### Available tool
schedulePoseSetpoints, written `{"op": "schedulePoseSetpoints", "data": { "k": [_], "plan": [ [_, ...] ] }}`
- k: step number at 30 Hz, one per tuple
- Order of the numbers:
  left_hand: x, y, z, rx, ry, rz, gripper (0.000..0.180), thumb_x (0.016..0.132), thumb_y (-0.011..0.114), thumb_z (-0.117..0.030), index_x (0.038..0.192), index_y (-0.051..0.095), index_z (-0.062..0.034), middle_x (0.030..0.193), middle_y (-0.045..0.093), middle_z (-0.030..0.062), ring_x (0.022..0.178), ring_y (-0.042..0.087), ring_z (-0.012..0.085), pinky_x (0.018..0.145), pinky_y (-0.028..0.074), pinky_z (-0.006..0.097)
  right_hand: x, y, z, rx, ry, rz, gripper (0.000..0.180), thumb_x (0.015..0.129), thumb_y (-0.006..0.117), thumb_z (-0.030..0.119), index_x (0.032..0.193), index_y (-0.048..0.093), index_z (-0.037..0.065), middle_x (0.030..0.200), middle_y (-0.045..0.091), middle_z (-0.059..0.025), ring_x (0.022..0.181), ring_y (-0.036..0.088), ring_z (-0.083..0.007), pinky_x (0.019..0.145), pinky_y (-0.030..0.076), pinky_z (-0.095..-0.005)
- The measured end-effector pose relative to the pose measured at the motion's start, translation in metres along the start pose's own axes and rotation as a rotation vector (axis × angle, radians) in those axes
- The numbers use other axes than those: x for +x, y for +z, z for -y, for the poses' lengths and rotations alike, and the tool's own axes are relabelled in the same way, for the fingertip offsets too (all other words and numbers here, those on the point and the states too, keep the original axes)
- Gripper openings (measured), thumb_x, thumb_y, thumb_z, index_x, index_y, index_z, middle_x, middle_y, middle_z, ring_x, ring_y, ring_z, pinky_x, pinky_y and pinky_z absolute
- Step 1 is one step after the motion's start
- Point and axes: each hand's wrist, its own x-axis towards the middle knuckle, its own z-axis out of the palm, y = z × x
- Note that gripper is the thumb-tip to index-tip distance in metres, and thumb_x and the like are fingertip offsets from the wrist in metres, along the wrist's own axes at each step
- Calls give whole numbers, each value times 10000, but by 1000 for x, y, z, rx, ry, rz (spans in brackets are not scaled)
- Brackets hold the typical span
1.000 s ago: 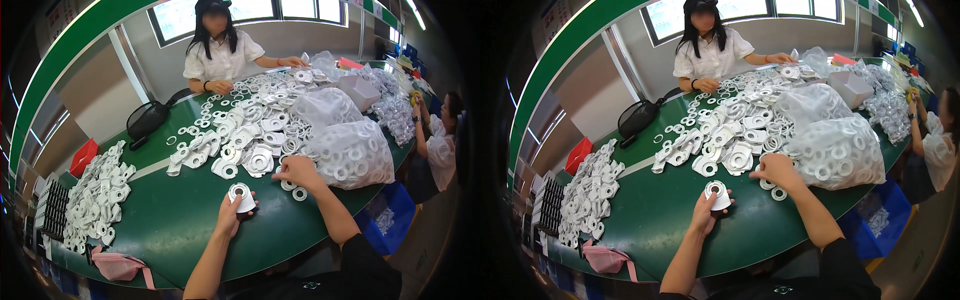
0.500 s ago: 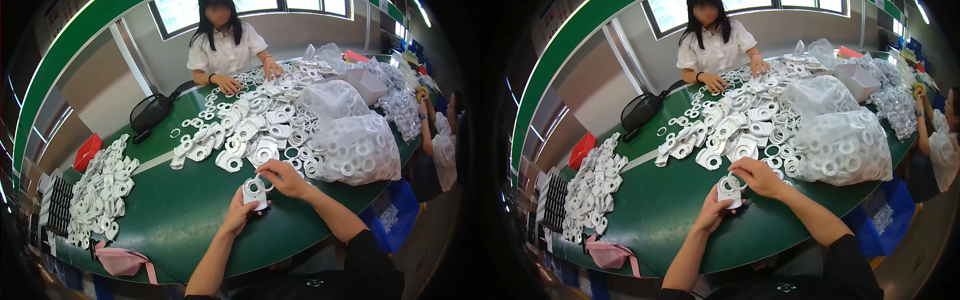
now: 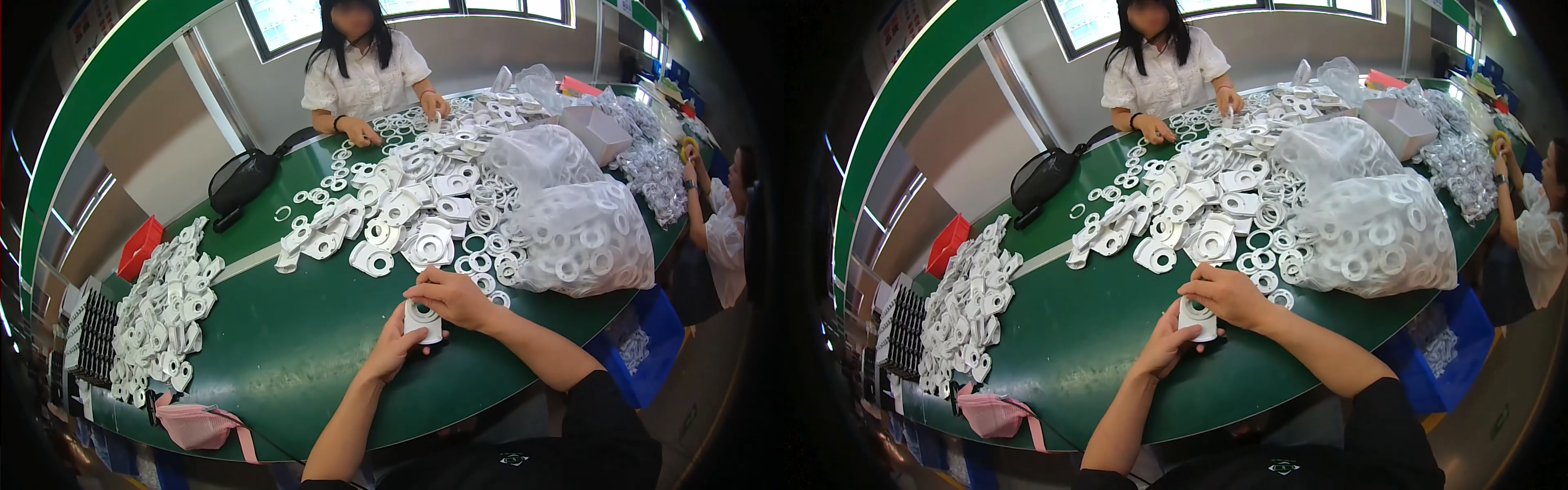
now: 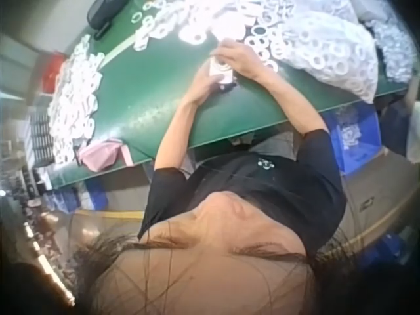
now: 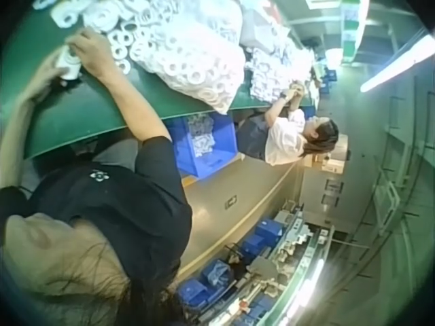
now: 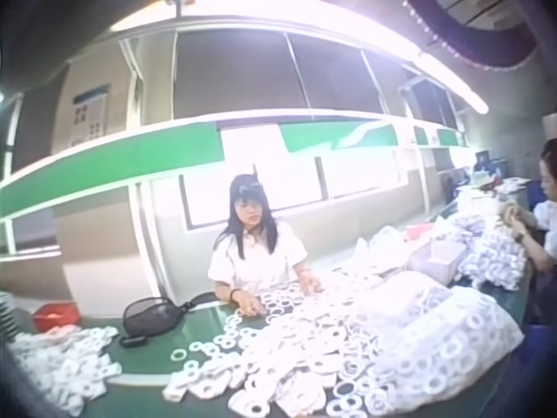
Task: Inspecting and assembling small white circular components for lighting fixtures at a factory workbench.
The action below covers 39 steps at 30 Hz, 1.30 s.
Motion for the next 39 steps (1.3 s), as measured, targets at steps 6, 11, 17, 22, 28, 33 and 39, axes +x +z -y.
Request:
{"op": "schedulePoseSetpoints", "data": {
  "k": [6, 11, 17, 22, 28, 33, 39],
  "plan": [
    [2, -5, -1, -48, -34, 15, 434, 901, 463, -92, 1296, 293, -40, 1035, 587, 140, 906, 630, 224, 564, 470, 223, 2, -1, -6, 6, -94, 37, 128, 808, 604, 176, 918, 641, 122, 850, 549, -20, 682, 590, -206, 570, 471, -311],
    [2, -1, 3, 33, 29, -13, 405, 902, 468, -108, 1274, 324, -39, 982, 613, 122, 844, 643, 192, 527, 455, 204, 2, -3, -5, -39, -131, 45, 136, 802, 622, 185, 915, 644, 113, 855, 549, -20, 678, 587, -203, 567, 467, -310],
    [0, 2, 1, 217, 126, -128, 396, 880, 483, -112, 1250, 368, -29, 982, 611, 90, 766, 650, 164, 518, 458, 196, 0, 0, -8, 210, 85, -53, 159, 822, 630, 161, 956, 663, 82, 804, 575, -30, 665, 568, -138, 607, 444, -252],
    [0, 3, 1, 433, 233, -129, 311, 885, 486, -87, 1182, 453, 0, 966, 609, 74, 760, 620, 138, 639, 494, 240, 3, -5, -14, 561, 440, 156, 180, 853, 604, 157, 948, 652, 12, 777, 615, -35, 701, 556, -82, 631, 439, -220],
    [7, -6, 17, 528, 325, -343, 221, 925, 455, -187, 988, 561, -4, 723, 599, 87, 636, 557, 112, 554, 436, 275, 1, 0, -15, 649, 386, 197, 166, 852, 589, 147, 896, 627, -8, 774, 635, -52, 710, 564, -89, 653, 451, -229],
    [4, -8, 9, 849, 389, -411, 272, 932, 430, -212, 850, 562, 12, 567, 503, 76, 531, 468, 107, 491, 358, 313, 1, 2, -8, 374, 252, 207, 164, 884, 548, 156, 892, 579, -4, 758, 609, -43, 698, 543, -82, 628, 432, -221],
    [12, -8, 16, 607, 390, -434, 270, 940, 415, -201, 857, 565, 8, 673, 551, 42, 611, 486, 99, 527, 385, 279, -1, 16, -11, 642, 413, 3, 201, 917, 504, 185, 949, 584, 3, 818, 585, -2, 718, 509, -46, 624, 407, -202]
  ]
}}
